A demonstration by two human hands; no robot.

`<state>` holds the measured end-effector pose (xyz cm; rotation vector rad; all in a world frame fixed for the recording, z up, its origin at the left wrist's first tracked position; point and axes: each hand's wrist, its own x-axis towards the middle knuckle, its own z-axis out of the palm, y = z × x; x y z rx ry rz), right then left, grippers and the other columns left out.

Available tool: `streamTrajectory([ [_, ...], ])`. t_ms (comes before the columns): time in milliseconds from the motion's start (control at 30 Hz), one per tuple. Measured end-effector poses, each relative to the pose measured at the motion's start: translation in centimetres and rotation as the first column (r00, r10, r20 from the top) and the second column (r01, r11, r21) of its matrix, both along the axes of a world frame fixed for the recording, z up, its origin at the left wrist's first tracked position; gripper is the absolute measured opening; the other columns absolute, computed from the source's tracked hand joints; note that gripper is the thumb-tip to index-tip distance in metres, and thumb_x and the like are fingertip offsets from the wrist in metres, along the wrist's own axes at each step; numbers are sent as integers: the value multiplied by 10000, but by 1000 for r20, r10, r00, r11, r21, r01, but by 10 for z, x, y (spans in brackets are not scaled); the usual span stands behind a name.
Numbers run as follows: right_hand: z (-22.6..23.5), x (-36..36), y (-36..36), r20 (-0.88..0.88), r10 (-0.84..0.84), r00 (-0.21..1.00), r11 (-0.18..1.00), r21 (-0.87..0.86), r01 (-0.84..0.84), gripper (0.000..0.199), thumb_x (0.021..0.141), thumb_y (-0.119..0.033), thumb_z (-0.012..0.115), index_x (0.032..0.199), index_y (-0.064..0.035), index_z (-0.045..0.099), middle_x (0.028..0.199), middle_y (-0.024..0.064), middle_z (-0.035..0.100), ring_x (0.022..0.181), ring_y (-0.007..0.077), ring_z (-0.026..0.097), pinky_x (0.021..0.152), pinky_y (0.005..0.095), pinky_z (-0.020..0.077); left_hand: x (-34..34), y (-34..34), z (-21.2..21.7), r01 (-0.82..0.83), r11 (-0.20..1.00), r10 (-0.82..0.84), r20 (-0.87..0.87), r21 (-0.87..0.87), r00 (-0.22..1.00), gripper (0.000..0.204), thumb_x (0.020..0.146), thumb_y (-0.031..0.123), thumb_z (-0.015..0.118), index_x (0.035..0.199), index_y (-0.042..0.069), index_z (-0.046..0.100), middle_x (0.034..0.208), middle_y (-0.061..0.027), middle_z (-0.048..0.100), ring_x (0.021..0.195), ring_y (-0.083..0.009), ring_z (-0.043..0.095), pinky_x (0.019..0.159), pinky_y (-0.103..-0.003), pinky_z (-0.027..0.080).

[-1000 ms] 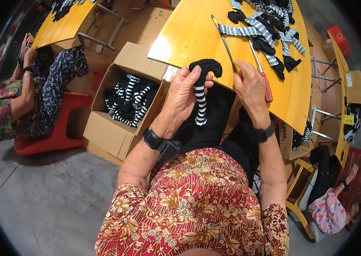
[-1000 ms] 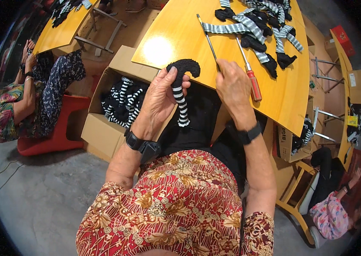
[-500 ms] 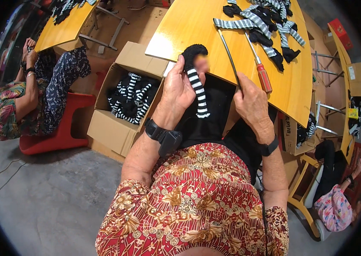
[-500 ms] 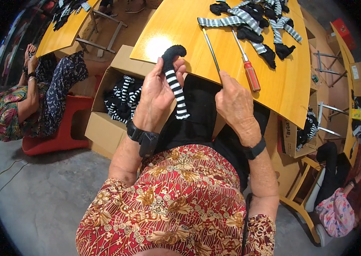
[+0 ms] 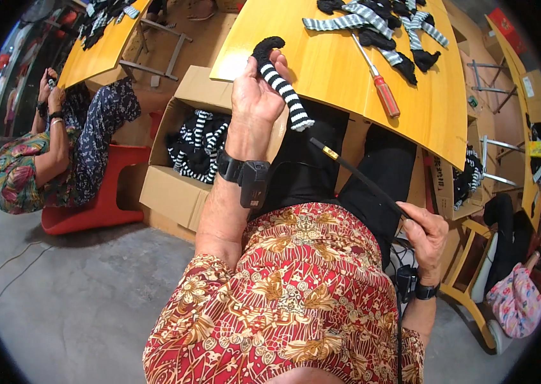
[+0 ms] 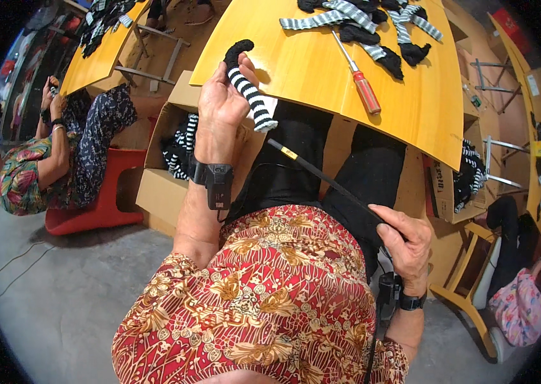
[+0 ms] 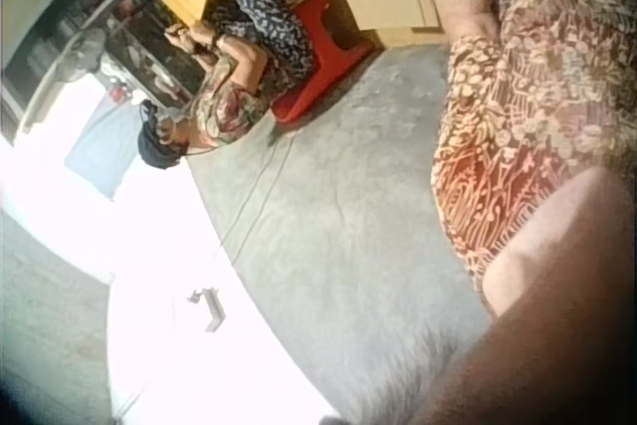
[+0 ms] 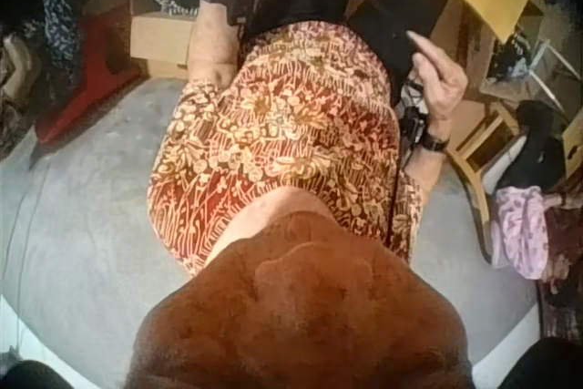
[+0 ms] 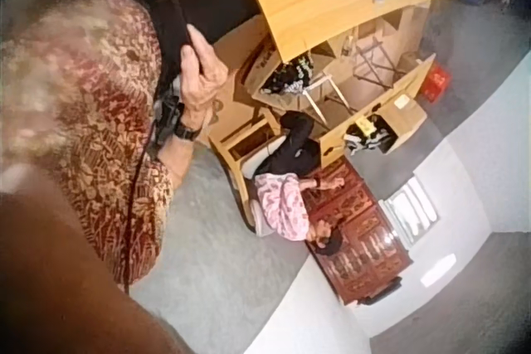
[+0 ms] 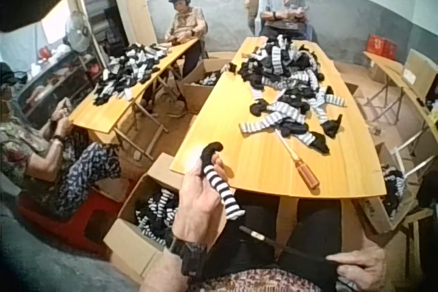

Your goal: The person sits at a table and repairs black and white striped socks. They use a red-handled metal tool to push the sock fabric back into shape and smooth out the seams. The person handles the socks one at a time, manipulating the fabric with their hands and the tool.

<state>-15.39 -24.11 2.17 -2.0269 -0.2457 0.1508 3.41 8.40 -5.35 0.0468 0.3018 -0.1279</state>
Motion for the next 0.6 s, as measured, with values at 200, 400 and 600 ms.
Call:
streamTrajectory([
  [200, -26, -4, 12, -24, -81, 996, 993, 89, 83, 267, 872, -103, 603, 1106, -1, 681, 753, 37, 649, 569, 66, 509, 532, 227, 387, -1, -15, 9, 26, 999, -26, -12, 32, 1000, 463, 1044, 355, 303, 1152, -44, 510, 970, -129, 608, 874, -229, 610, 709, -298, 589],
  [400, -35, -2, 26, -27, -80, 996, 991, 107, 83, 269, 913, -105, 569, 1144, 2, 657, 771, 29, 650, 560, 54, 480, 520, 224, 372, -7, -27, 17, 11, 990, -9, -15, 143, 1000, 431, 1038, 357, 344, 1135, -18, 534, 924, -111, 634, 837, -206, 614, 694, -292, 575],
  [600, -38, 5, 42, 263, -158, 952, 987, 46, 151, 275, 916, -54, 554, 1171, 6, 637, 863, 84, 679, 582, 78, 530, 525, 248, 412, -19, -54, 36, -38, 951, 2, 116, 307, 993, 298, 982, 314, 531, 1050, 27, 574, 880, -88, 617, 781, -182, 599, 675, -274, 534],
])
